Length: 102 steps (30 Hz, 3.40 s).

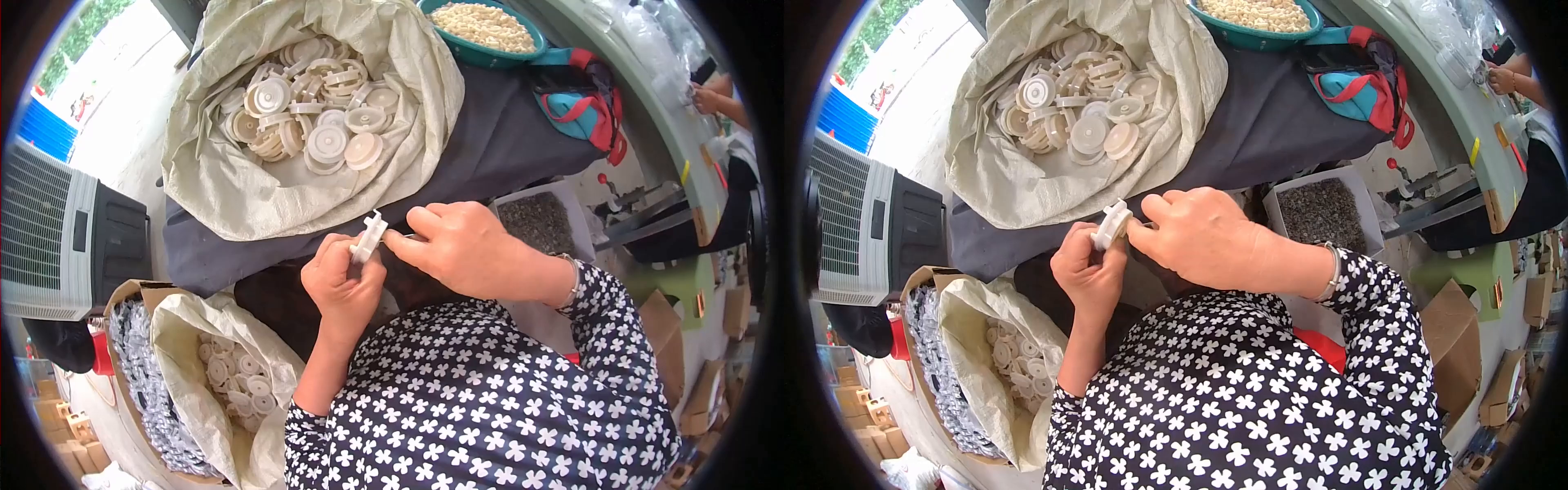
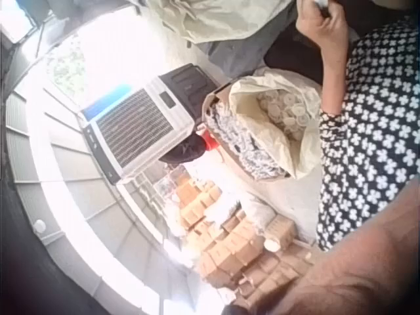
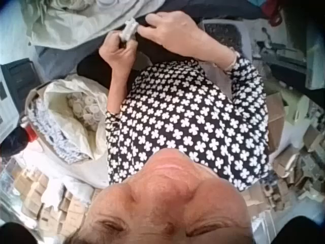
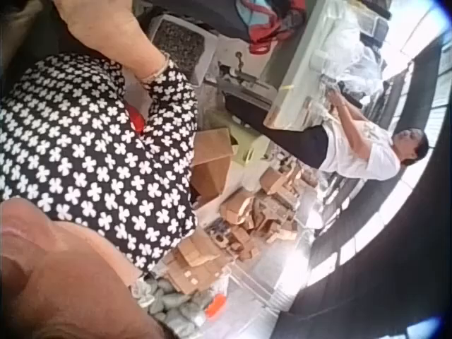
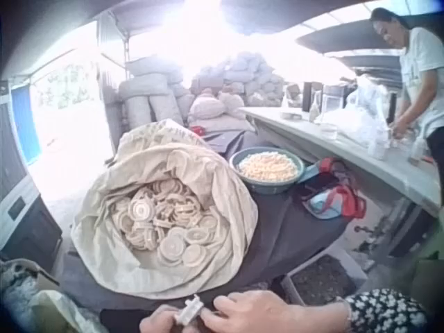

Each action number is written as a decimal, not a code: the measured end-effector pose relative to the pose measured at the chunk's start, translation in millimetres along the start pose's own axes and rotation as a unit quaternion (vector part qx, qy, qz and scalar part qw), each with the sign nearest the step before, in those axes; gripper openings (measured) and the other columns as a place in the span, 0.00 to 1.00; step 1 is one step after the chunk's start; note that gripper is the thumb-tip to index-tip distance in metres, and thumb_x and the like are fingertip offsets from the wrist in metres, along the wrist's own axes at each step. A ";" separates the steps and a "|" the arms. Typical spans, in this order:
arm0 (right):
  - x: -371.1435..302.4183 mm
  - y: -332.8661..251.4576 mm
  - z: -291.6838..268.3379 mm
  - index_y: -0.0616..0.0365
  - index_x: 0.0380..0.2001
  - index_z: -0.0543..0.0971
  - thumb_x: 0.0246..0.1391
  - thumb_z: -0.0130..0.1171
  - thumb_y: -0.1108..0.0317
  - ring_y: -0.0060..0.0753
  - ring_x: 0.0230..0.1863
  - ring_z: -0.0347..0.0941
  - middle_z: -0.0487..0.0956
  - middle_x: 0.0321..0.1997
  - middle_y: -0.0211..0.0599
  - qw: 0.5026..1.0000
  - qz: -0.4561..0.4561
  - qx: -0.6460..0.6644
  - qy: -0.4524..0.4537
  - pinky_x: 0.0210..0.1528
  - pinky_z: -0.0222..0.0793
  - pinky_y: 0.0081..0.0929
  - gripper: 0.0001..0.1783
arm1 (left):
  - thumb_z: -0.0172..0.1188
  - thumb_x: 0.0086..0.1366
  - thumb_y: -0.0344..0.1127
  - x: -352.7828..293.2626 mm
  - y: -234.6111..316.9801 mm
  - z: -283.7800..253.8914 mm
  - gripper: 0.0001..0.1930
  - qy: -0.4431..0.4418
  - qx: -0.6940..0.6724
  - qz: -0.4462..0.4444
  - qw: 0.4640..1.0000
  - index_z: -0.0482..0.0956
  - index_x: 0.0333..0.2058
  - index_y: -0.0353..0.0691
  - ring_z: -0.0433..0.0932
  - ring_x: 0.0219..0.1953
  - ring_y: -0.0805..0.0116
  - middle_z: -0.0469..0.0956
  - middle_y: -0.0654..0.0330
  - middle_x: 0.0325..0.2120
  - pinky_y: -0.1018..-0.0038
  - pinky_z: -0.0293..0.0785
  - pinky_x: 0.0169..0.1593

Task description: The person assembles small white plastic components by hand, inserting small pins into plastic housings at an industrial workstation.

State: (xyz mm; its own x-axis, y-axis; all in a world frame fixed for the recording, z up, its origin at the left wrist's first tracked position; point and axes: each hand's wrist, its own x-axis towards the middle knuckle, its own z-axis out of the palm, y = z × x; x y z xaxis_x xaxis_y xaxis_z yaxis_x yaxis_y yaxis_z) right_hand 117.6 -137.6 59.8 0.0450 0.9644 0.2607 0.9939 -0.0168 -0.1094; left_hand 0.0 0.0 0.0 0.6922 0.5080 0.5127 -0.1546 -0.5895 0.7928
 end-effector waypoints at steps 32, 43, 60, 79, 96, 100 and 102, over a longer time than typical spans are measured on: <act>-136.1 75.4 117.1 0.62 0.43 0.74 0.46 0.45 0.80 0.22 0.26 0.70 0.76 0.27 0.34 0.689 0.483 0.415 0.348 0.31 0.67 0.18 0.19 | 0.58 0.49 0.33 1.9 -27.8 18.0 0.18 -0.010 -0.509 -0.366 0.779 0.71 0.39 0.32 0.67 0.15 0.72 0.76 0.52 0.31 0.81 0.59 0.17; -341.7 129.8 229.1 0.64 0.32 0.76 0.42 0.49 0.70 0.51 0.44 0.71 0.74 0.41 0.55 0.721 0.692 -0.016 -0.004 0.48 0.66 0.40 0.13 | 0.59 0.53 0.35 -1.1 -34.8 36.3 0.22 -0.084 -0.512 -0.374 0.769 0.69 0.45 0.32 0.76 0.29 0.71 0.76 0.53 0.36 0.83 0.67 0.19; -15.4 2.9 69.3 0.60 0.49 0.70 0.53 0.49 0.76 0.08 0.23 0.60 0.73 0.32 0.20 0.655 0.164 0.722 0.153 0.23 0.58 0.10 0.17 | 0.56 0.55 0.34 -14.4 -32.3 28.6 0.17 -0.131 -0.650 -0.304 0.684 0.68 0.42 0.33 0.68 0.13 0.67 0.75 0.55 0.28 0.73 0.64 0.17; -5.1 -12.5 69.8 0.63 0.36 0.70 0.53 0.49 0.74 0.29 0.37 0.71 0.74 0.32 0.40 0.816 0.161 0.508 0.224 0.38 0.66 0.26 0.07 | 0.58 0.55 0.39 -14.4 -19.5 27.8 0.18 -0.035 -0.583 -0.373 0.721 0.71 0.41 0.35 0.72 0.19 0.71 0.76 0.60 0.28 0.80 0.64 0.19; -34.7 34.6 38.6 0.63 0.30 0.74 0.51 0.52 0.78 0.12 0.14 0.61 0.74 0.24 0.30 0.620 0.327 0.657 0.277 0.14 0.55 0.10 0.03 | 0.63 0.51 0.37 4.7 -21.0 27.2 0.20 -0.087 -0.599 -0.359 0.711 0.73 0.41 0.32 0.75 0.21 0.68 0.78 0.53 0.29 0.79 0.70 0.22; -37.3 28.3 37.2 0.64 0.29 0.75 0.48 0.55 0.77 0.16 0.22 0.68 0.74 0.24 0.30 0.754 0.273 0.550 0.234 0.24 0.63 0.14 0.03 | 0.63 0.50 0.33 11.8 -4.7 34.0 0.14 -0.175 -0.520 -0.340 0.764 0.74 0.35 0.34 0.75 0.23 0.70 0.77 0.53 0.30 0.81 0.68 0.21; -38.0 24.8 31.1 0.64 0.30 0.75 0.44 0.55 0.78 0.27 0.32 0.73 0.75 0.27 0.36 0.856 0.208 0.438 0.177 0.36 0.67 0.22 0.06 | 0.61 0.50 0.27 13.5 -1.3 36.8 0.09 -0.214 -0.459 -0.307 0.806 0.74 0.31 0.33 0.75 0.18 0.71 0.78 0.53 0.25 0.82 0.69 0.21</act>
State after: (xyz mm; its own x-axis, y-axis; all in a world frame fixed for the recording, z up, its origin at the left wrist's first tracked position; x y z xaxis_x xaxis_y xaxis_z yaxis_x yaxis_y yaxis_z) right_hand 137.3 -166.5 17.3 0.5588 0.7800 0.2816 0.4341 0.0143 -0.9008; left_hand 35.5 -15.5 -6.2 0.9865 0.1468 -0.0730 -0.0109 0.5035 0.8639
